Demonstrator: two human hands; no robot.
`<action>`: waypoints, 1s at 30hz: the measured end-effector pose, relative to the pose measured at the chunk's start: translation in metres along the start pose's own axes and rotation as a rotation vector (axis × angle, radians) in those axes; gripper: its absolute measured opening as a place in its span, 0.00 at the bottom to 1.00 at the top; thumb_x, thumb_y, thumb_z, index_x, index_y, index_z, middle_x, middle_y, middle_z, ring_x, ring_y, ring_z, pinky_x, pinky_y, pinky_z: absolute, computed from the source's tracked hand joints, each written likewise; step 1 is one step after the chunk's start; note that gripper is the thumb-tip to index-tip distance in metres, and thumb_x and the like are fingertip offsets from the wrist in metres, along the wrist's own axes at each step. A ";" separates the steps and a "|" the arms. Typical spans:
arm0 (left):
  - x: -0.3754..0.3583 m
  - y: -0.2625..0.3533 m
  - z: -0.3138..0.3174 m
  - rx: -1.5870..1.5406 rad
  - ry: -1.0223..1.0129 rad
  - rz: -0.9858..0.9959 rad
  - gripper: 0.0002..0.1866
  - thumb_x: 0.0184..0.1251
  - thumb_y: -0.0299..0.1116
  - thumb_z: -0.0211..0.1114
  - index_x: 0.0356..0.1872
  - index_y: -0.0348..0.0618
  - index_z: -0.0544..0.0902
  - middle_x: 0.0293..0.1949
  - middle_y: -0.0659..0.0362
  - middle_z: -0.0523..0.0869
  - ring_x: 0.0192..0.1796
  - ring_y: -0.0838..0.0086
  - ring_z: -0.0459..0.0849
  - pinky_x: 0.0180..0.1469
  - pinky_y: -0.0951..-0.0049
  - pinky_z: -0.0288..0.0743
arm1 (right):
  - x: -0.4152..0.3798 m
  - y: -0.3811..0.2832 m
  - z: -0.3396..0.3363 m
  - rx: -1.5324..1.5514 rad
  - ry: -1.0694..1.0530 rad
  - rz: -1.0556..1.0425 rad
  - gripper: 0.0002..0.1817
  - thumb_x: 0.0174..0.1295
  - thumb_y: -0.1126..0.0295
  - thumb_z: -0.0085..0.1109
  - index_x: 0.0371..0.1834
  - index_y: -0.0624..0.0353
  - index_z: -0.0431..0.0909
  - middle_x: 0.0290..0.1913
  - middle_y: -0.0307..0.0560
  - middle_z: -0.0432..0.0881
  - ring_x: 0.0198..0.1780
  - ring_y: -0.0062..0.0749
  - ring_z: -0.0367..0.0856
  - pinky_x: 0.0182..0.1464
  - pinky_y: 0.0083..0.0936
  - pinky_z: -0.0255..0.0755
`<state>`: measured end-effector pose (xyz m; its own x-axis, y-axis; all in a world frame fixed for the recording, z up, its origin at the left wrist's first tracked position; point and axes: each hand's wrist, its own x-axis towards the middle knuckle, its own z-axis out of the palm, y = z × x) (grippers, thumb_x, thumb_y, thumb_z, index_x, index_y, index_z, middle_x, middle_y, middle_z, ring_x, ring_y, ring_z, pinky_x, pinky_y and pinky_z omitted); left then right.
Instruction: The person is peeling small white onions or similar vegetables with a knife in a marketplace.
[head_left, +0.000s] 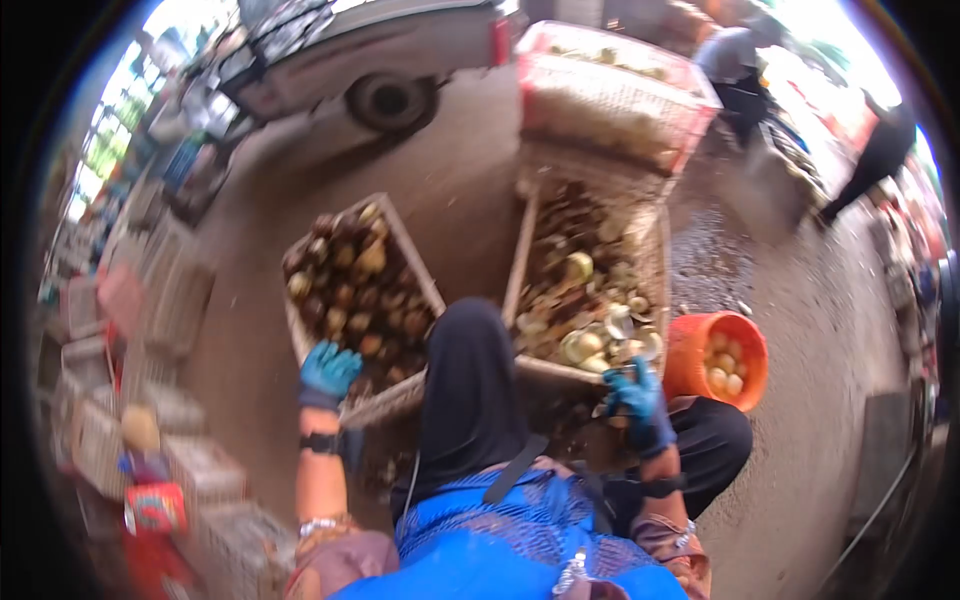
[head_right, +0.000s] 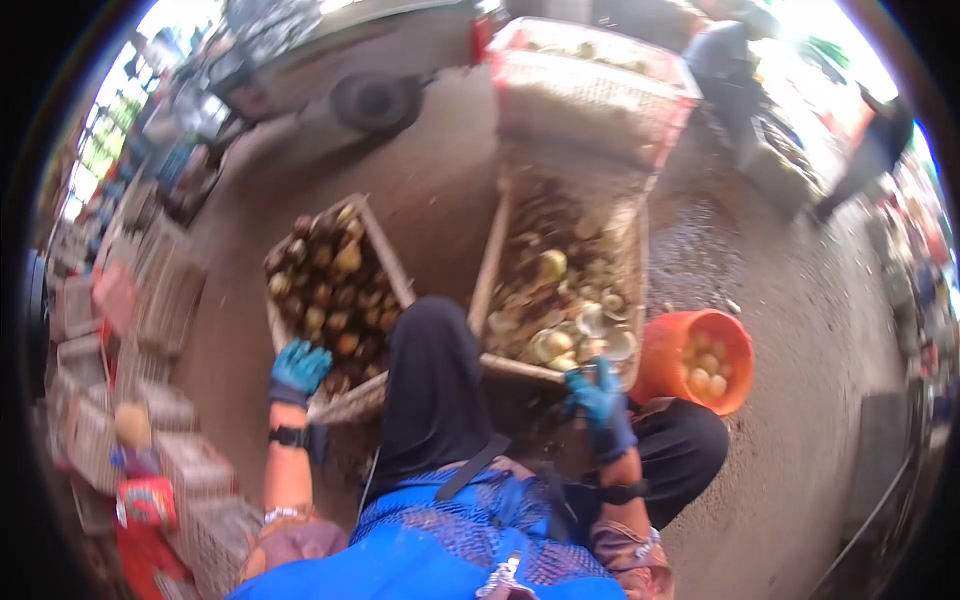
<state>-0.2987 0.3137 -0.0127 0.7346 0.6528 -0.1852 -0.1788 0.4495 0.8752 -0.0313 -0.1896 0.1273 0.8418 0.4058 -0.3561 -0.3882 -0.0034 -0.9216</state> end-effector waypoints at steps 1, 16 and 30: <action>0.013 0.015 0.004 -0.186 -0.092 -0.109 0.12 0.65 0.37 0.59 0.47 0.51 0.85 0.47 0.54 0.87 0.54 0.55 0.83 0.60 0.46 0.76 | -0.005 -0.011 -0.003 -0.019 0.010 -0.077 0.08 0.66 0.69 0.59 0.44 0.54 0.71 0.30 0.37 0.76 0.23 0.19 0.74 0.23 0.18 0.69; 0.169 -0.016 0.071 0.142 0.438 -0.178 0.21 0.63 0.37 0.68 0.57 0.52 0.75 0.38 0.61 0.81 0.29 0.65 0.73 0.35 0.56 0.69 | 0.039 0.015 -0.037 -0.306 0.281 -0.049 0.15 0.67 0.69 0.57 0.55 0.63 0.75 0.28 0.38 0.79 0.18 0.16 0.72 0.19 0.15 0.63; 0.296 0.059 0.110 1.784 0.390 0.316 0.44 0.53 0.31 0.71 0.74 0.60 0.63 0.78 0.47 0.55 0.78 0.48 0.55 0.78 0.54 0.54 | 0.050 0.019 -0.020 -0.650 0.311 -0.051 0.21 0.64 0.69 0.56 0.59 0.67 0.74 0.26 0.33 0.71 0.26 0.15 0.70 0.28 0.20 0.65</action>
<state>-0.0204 0.4663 0.0333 0.5954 0.7767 0.2057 0.7447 -0.6295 0.2215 0.0109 -0.1874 0.0887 0.9583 0.1416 -0.2483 -0.1249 -0.5737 -0.8095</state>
